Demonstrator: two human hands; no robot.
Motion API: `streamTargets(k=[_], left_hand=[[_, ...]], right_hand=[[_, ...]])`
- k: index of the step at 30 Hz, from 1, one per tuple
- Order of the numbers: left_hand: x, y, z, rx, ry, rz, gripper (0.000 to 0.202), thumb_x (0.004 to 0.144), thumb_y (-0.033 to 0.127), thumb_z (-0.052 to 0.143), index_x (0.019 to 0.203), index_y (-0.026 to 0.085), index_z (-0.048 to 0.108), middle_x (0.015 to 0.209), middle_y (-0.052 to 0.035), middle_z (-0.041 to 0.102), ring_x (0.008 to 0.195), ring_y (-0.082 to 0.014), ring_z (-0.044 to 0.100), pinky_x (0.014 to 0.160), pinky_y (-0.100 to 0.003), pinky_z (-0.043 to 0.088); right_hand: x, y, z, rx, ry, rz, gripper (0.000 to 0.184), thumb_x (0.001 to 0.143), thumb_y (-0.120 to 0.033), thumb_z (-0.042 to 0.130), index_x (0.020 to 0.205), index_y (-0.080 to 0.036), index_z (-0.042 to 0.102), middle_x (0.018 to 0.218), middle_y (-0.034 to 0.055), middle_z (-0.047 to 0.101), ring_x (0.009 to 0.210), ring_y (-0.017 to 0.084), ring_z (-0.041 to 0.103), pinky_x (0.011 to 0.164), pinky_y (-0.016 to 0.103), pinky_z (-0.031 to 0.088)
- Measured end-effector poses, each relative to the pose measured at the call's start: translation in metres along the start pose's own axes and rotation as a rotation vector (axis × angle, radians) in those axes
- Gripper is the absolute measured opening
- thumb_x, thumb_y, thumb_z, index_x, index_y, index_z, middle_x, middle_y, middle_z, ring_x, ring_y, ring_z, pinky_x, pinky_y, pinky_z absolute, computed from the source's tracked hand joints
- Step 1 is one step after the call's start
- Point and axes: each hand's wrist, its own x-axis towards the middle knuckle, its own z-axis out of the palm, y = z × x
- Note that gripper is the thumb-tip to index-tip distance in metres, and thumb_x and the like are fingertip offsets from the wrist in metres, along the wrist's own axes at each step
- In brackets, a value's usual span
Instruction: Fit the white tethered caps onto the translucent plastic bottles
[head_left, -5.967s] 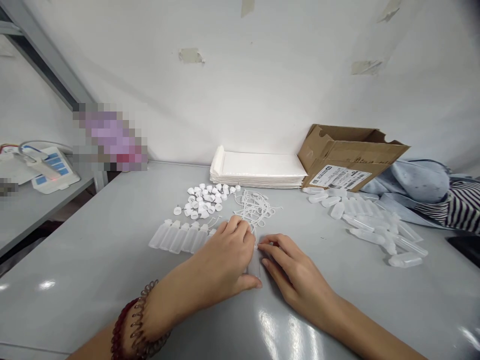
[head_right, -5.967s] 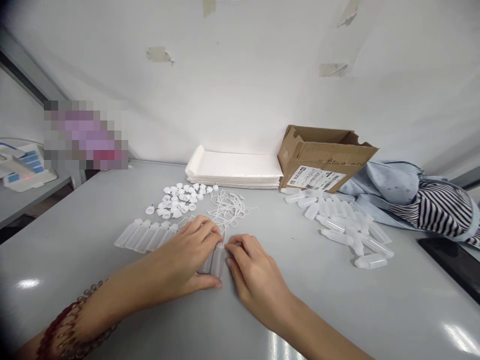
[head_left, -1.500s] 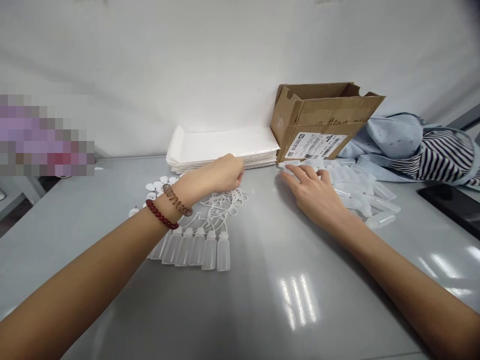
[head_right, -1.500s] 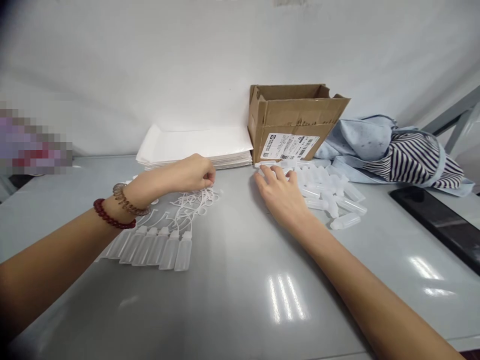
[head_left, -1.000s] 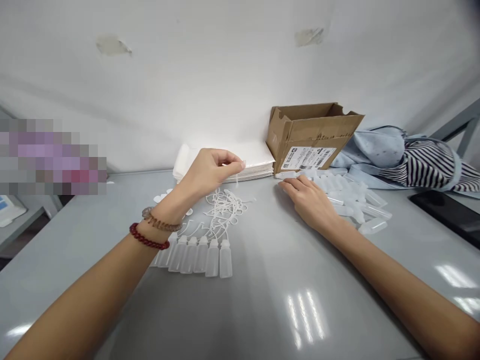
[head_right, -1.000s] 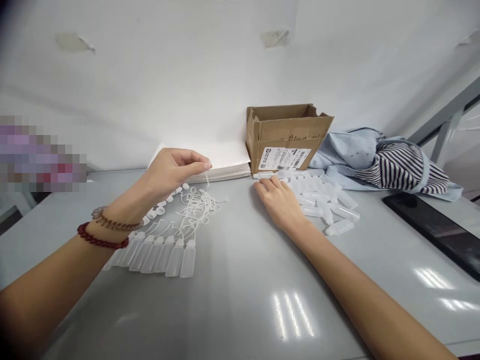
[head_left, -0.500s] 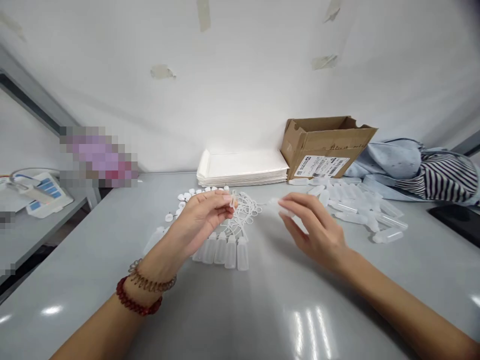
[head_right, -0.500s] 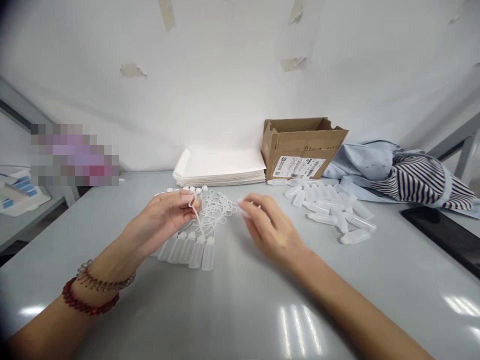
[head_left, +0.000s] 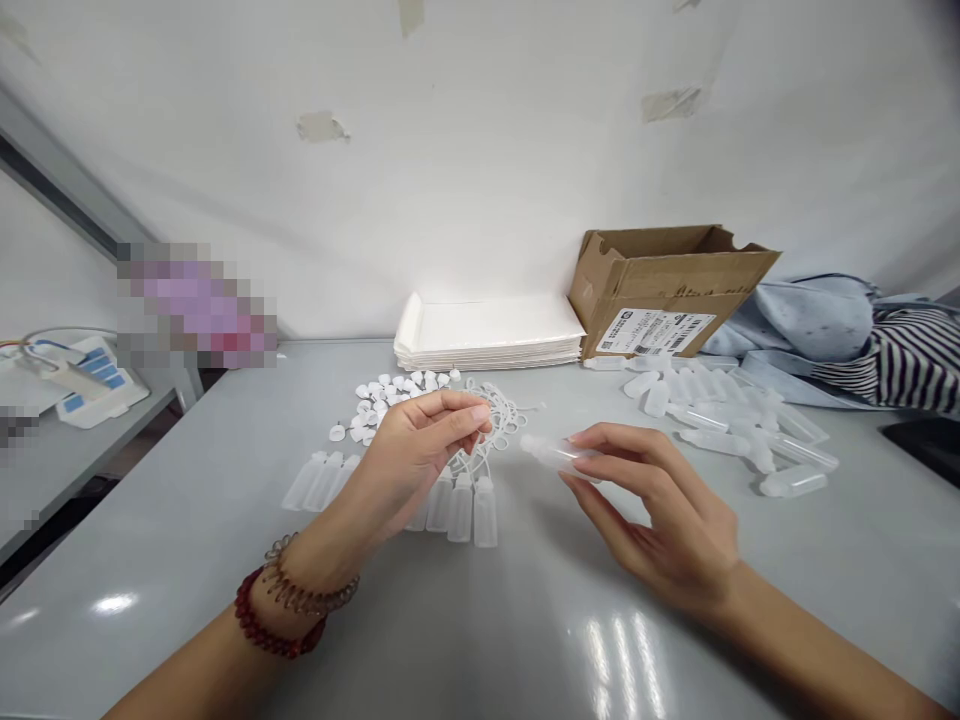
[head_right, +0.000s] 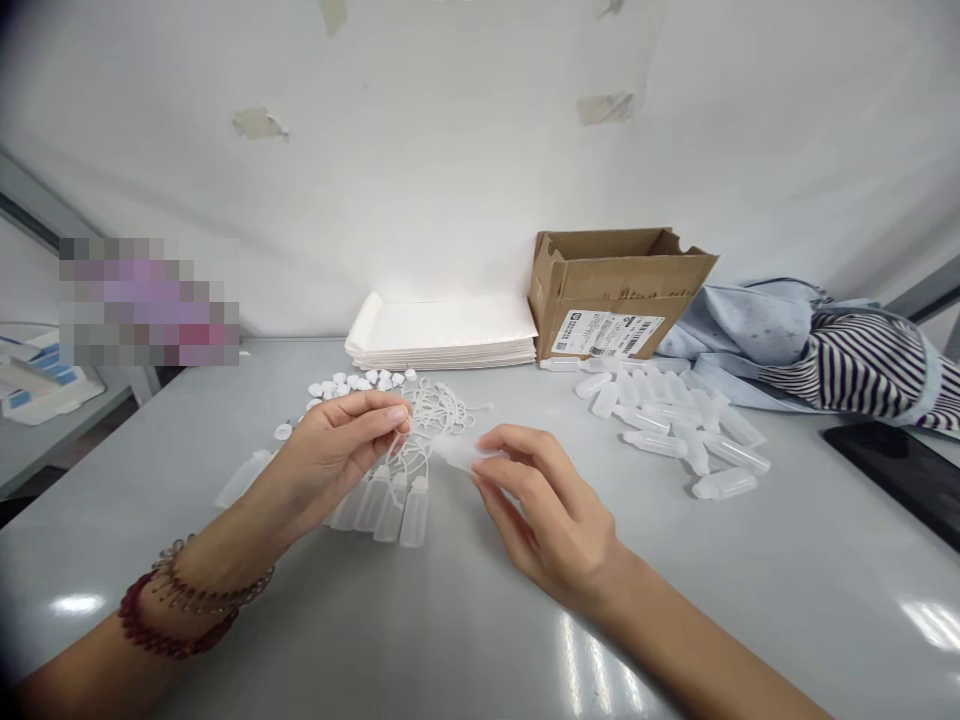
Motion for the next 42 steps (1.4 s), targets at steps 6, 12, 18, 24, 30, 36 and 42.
streamTargets(k=[6,12,18,24,30,36,42], left_hand=[[0.0,0.003,0.002,0.023,0.046,0.006,0.008,0.072,0.025,0.073,0.074,0.018,0.072,0.073,-0.001,0.064,0.068,-0.0105,0.051,0.067,-0.024,0.043],[-0.001,0.004,0.002,-0.026,0.067,-0.009,0.007,0.069,0.024,0.075,0.072,0.018,0.072,0.072,-0.0011,0.066,0.069,-0.0115,0.055,0.072,-0.026,0.047],[-0.006,0.004,0.003,-0.076,0.052,-0.025,0.012,0.069,0.024,0.077,0.08,0.019,0.073,0.072,0.0001,0.068,0.068,-0.0098,0.059,0.072,-0.025,0.048],[-0.008,0.004,0.007,-0.116,0.107,-0.032,0.023,0.065,0.027,0.081,0.086,0.021,0.075,0.071,-0.0001,0.07,0.066,-0.0111,0.062,0.074,-0.027,0.052],[-0.009,0.003,0.008,-0.164,0.093,-0.096,0.019,0.063,0.026,0.082,0.08,0.018,0.076,0.072,-0.0006,0.07,0.063,-0.009,0.062,0.071,-0.023,0.054],[-0.013,-0.003,0.016,-0.143,0.065,-0.103,0.018,0.07,0.031,0.077,0.069,0.014,0.071,0.058,0.0013,0.065,0.057,-0.0067,0.059,0.06,-0.016,0.05],[-0.017,-0.008,0.024,-0.089,0.086,-0.103,0.028,0.07,0.037,0.075,0.061,0.013,0.063,0.049,0.0014,0.062,0.045,-0.0062,0.052,0.05,-0.017,0.045]], right_hand=[[-0.001,0.002,0.003,0.011,-0.016,0.017,0.034,0.078,0.0,0.059,0.104,-0.021,0.056,0.096,0.0085,0.062,0.084,0.019,0.064,0.069,0.033,0.055],[-0.001,0.003,0.006,0.024,-0.037,0.036,0.031,0.08,-0.001,0.057,0.103,-0.022,0.055,0.096,0.008,0.062,0.084,0.019,0.064,0.069,0.033,0.054],[-0.001,0.002,0.005,0.064,-0.025,0.081,0.031,0.079,0.0,0.06,0.101,-0.021,0.055,0.096,0.0075,0.061,0.087,0.018,0.063,0.072,0.033,0.053],[-0.003,0.008,0.006,0.233,-0.063,0.302,0.025,0.081,-0.007,0.062,0.101,-0.022,0.057,0.096,0.0062,0.06,0.087,0.019,0.06,0.071,0.034,0.051],[-0.004,0.01,0.009,0.494,-0.091,0.529,0.019,0.083,-0.013,0.062,0.097,-0.025,0.06,0.097,0.0041,0.058,0.094,0.018,0.057,0.076,0.032,0.05],[0.002,0.004,0.009,0.745,-0.156,0.799,0.014,0.078,-0.021,0.069,0.071,-0.022,0.057,0.09,0.0007,0.054,0.085,0.013,0.055,0.074,0.026,0.047],[0.007,0.002,0.011,0.942,-0.271,0.931,0.022,0.07,-0.024,0.076,0.065,-0.019,0.056,0.087,-0.0005,0.051,0.077,0.012,0.051,0.066,0.024,0.041]])
